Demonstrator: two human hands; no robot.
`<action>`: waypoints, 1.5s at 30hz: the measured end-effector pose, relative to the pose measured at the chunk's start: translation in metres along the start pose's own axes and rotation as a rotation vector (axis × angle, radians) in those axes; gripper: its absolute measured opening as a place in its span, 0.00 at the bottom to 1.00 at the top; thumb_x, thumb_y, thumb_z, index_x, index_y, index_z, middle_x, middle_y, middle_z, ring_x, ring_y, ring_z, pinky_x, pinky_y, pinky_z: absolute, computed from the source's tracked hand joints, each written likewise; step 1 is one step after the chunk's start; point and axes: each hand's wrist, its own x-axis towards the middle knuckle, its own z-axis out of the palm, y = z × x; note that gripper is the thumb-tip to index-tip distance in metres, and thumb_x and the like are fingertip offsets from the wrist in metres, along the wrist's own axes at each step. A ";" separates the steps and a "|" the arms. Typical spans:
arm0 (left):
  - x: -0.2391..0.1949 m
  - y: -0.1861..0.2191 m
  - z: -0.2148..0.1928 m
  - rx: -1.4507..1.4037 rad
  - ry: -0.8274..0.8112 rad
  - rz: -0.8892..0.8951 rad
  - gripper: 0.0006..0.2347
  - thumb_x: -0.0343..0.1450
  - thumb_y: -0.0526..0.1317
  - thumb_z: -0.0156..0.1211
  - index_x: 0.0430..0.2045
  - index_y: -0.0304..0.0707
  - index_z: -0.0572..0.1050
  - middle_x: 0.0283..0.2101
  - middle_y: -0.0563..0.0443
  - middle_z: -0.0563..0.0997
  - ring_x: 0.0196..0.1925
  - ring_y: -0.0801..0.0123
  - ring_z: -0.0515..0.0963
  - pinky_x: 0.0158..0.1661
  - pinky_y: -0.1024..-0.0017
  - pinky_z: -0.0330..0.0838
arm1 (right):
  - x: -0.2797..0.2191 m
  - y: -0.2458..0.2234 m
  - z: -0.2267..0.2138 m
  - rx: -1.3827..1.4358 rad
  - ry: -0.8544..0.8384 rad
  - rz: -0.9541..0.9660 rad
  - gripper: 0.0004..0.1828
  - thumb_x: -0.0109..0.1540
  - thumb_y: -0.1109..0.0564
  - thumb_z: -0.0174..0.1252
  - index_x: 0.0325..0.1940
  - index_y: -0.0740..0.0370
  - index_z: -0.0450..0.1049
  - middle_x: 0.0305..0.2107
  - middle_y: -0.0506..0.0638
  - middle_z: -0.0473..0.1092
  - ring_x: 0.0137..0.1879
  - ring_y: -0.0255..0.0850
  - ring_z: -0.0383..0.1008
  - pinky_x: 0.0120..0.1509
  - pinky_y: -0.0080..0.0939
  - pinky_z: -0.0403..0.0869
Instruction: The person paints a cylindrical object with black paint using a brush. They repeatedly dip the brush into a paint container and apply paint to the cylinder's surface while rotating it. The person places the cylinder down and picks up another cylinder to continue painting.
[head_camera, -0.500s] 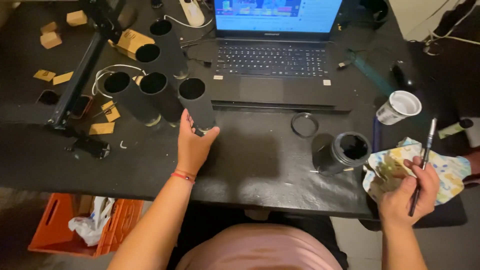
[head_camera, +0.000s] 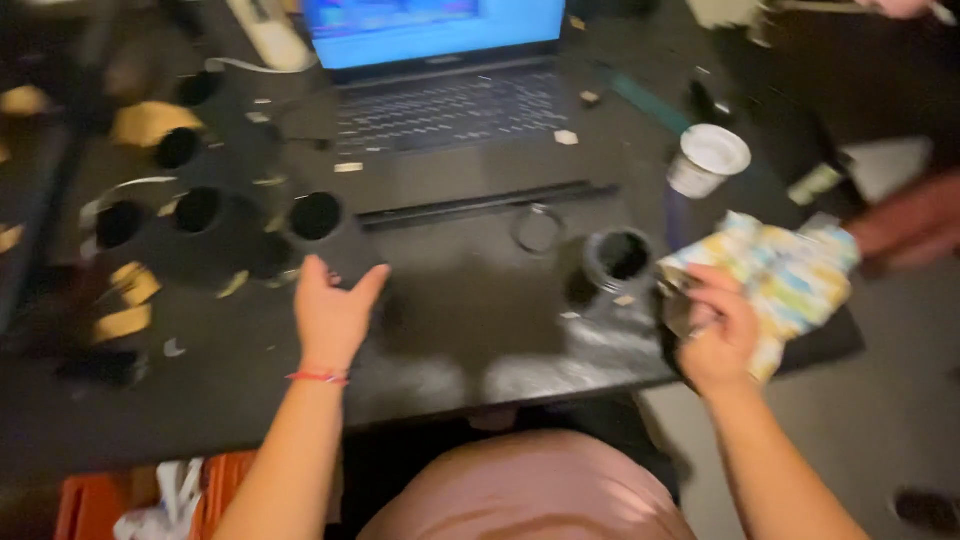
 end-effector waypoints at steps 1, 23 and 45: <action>-0.003 -0.003 0.002 -0.002 -0.042 0.016 0.26 0.59 0.51 0.78 0.40 0.31 0.72 0.43 0.31 0.79 0.50 0.42 0.79 0.49 0.49 0.73 | -0.005 -0.012 0.002 -0.040 0.015 0.015 0.08 0.69 0.61 0.53 0.38 0.68 0.70 0.47 0.69 0.73 0.51 0.56 0.75 0.57 0.51 0.69; -0.013 0.010 -0.013 -0.149 -0.114 0.174 0.22 0.65 0.38 0.72 0.51 0.33 0.71 0.49 0.37 0.77 0.54 0.44 0.75 0.52 0.46 0.70 | 0.047 -0.014 0.065 -0.634 -0.193 0.301 0.33 0.44 0.49 0.78 0.35 0.57 0.59 0.49 0.55 0.73 0.49 0.56 0.74 0.52 0.54 0.68; 0.021 0.116 0.020 -1.307 -0.309 0.449 0.15 0.69 0.36 0.61 0.47 0.32 0.65 0.41 0.41 0.78 0.42 0.66 0.76 0.44 0.62 0.76 | 0.108 -0.122 0.215 0.522 -0.212 -0.289 0.22 0.58 0.56 0.68 0.33 0.57 0.56 0.62 0.73 0.60 0.63 0.59 0.69 0.66 0.53 0.67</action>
